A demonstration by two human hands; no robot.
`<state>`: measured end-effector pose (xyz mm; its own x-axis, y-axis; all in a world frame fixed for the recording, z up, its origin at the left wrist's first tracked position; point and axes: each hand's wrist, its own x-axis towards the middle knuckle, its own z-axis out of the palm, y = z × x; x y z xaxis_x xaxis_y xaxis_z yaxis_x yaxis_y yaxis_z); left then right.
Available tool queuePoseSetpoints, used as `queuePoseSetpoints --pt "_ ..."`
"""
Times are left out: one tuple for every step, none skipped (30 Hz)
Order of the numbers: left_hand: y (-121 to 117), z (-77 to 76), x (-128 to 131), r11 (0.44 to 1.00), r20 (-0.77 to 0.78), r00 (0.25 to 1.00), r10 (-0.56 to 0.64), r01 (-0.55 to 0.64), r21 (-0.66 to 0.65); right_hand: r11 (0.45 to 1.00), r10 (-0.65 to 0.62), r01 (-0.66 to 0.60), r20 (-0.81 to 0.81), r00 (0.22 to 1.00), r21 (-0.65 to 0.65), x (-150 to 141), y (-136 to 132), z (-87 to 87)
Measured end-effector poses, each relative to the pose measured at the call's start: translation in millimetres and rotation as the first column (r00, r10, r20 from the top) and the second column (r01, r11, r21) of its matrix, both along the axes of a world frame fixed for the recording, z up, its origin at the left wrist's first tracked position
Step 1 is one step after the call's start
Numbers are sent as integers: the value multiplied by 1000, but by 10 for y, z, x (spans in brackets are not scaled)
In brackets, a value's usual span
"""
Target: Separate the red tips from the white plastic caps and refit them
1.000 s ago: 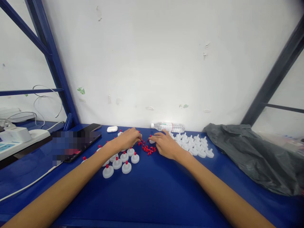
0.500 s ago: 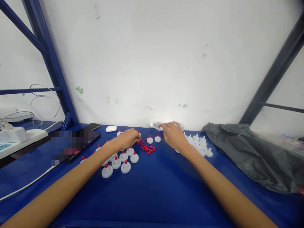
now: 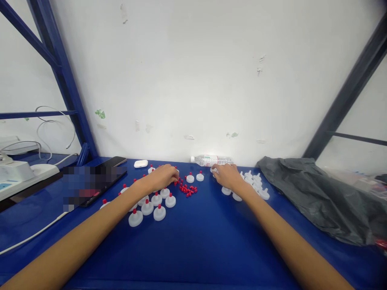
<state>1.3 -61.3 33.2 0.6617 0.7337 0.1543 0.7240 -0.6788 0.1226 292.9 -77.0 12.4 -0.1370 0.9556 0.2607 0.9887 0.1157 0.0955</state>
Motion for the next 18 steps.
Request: queuePoseSetpoints --pt "3 -3 0 1000 3 1000 0 0 -4 1000 10 -10 -2 1000 -9 3 5 -2" --pt "6 -6 1 1000 6 1000 0 0 -8 1000 21 -21 -4 1000 -19 7 9 -3" --pt "9 -8 3 1000 8 1000 1 -1 -11 999 34 -34 -8 999 -31 12 11 -4" --pt "11 -8 4 1000 10 1000 4 -3 -15 998 48 -48 -12 999 -44 18 14 -6" --pt "12 -8 6 1000 10 1000 6 -6 -18 997 61 -62 -17 998 -56 23 15 -9" --pt "12 -6 8 1000 10 1000 8 -8 -22 995 73 -74 -22 997 -67 28 17 -14" --pt "9 -2 10 1000 9 1000 11 -11 -25 994 83 -85 -27 996 -75 33 19 -18" --pt "5 3 12 1000 7 1000 15 -15 -28 992 91 -94 -31 995 -81 37 21 -24" --pt "-1 8 15 999 4 1000 19 -19 -30 991 97 -100 -35 995 -84 40 24 -29" --pt "-9 14 18 999 2 1000 24 -24 -30 991 102 -104 -37 994 -86 43 26 -34" --pt "-19 20 21 999 1 1000 30 -30 -29 990 105 -108 -39 994 -86 44 28 -40" --pt "-30 27 26 999 -1 999 38 -38 -26 990 110 -113 -41 993 -84 44 29 -45" --pt "-42 33 31 999 -2 999 46 -46 -21 990 114 -117 -42 993 -82 42 30 -50" --pt "-54 40 37 998 -2 999 55 -55 -13 990 120 -123 -43 992 -77 40 30 -55" --pt "-67 46 43 998 -2 998 62 -62 -3 989 126 -129 -43 991 -69 37 30 -59" --pt "-79 54 50 998 -1 998 69 -69 9 989 134 -136 -43 990 -59 34 29 -62" --pt "-91 62 56 997 -1 997 74 -74 22 988 142 -144 -44 989 -47 31 28 -62" --pt "-103 72 61 996 1 997 79 -79 37 988 152 -153 -44 987 -32 30 28 -58"
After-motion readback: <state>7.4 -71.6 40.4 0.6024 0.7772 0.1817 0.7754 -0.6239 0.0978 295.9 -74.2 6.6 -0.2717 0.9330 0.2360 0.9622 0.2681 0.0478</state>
